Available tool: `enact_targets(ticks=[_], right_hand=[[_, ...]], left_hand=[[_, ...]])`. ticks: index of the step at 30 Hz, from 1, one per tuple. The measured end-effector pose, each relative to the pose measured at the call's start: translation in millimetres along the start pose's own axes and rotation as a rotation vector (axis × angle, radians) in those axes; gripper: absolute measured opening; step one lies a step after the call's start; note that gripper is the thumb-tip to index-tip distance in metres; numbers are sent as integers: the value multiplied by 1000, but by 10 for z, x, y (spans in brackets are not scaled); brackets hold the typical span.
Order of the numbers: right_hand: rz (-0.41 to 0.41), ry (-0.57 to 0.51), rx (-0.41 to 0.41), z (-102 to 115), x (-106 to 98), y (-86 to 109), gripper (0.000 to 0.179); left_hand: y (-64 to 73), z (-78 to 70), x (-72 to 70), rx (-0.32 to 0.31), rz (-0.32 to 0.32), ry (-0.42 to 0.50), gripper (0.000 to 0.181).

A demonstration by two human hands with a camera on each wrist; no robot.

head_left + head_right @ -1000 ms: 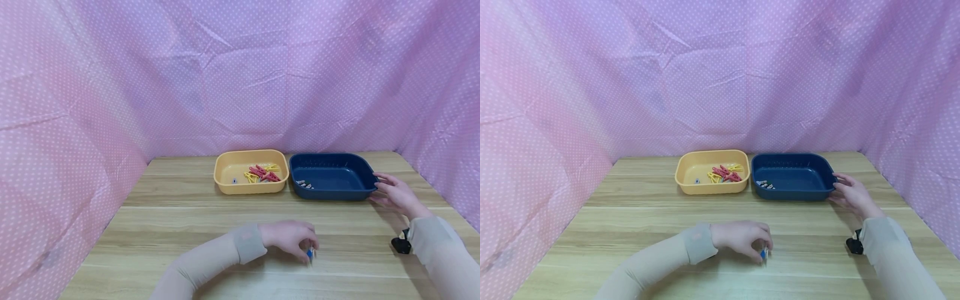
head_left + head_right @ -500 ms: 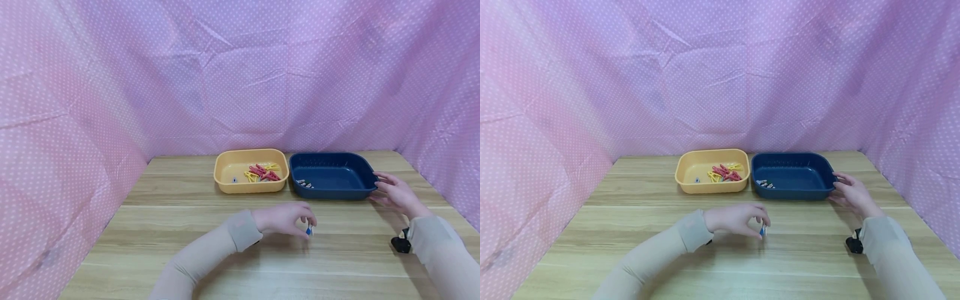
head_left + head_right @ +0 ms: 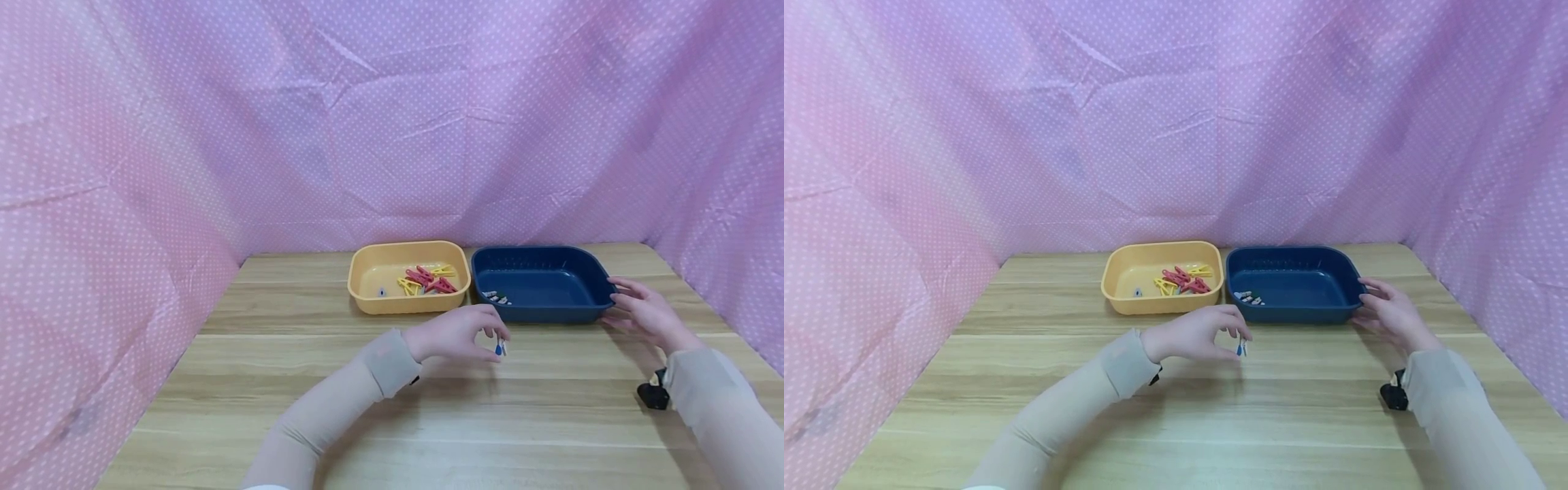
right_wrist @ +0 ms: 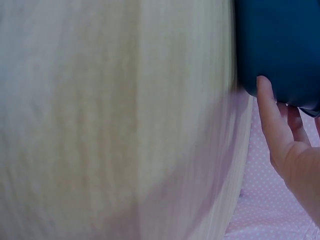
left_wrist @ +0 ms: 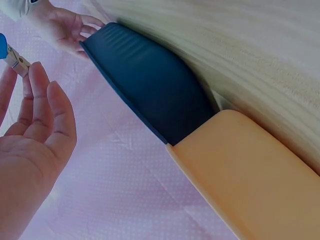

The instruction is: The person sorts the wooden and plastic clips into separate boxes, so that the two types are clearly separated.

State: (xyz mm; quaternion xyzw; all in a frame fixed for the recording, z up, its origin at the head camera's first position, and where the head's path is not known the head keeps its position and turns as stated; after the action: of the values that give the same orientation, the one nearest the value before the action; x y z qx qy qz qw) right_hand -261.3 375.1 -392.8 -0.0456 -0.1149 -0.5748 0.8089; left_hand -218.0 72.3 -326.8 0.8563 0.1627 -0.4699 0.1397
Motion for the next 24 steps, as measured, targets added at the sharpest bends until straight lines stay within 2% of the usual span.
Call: enact_targets(ticks=[5, 10, 18, 24], right_hand=[[-2, -9, -12, -17, -19, 3, 37], [-19, 23, 4, -30, -41, 4, 30], [-9, -3, -4, -3, -11, 5, 36], [0, -31, -12, -9, 0, 6, 39]], left_hand=[[-27, 5, -51, 3, -41, -30, 33], [-46, 21, -120, -35, -81, -5, 31], [-89, 65, -256, -84, -192, 22, 31], [-173, 179, -334, -134, -234, 69, 33]])
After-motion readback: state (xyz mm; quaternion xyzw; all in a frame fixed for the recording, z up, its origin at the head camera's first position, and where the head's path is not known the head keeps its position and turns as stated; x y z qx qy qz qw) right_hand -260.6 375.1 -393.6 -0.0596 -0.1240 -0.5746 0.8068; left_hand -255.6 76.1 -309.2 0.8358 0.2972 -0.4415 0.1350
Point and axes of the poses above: each hand's wrist, its own y-axis away from the middle knuckle, its own x-axis out of the palm, z = x × y, the point moved 6 cm from there along -y, towards the middle knuckle, and after that the axes turned 7 degrees about z, right-handed, at the moved point
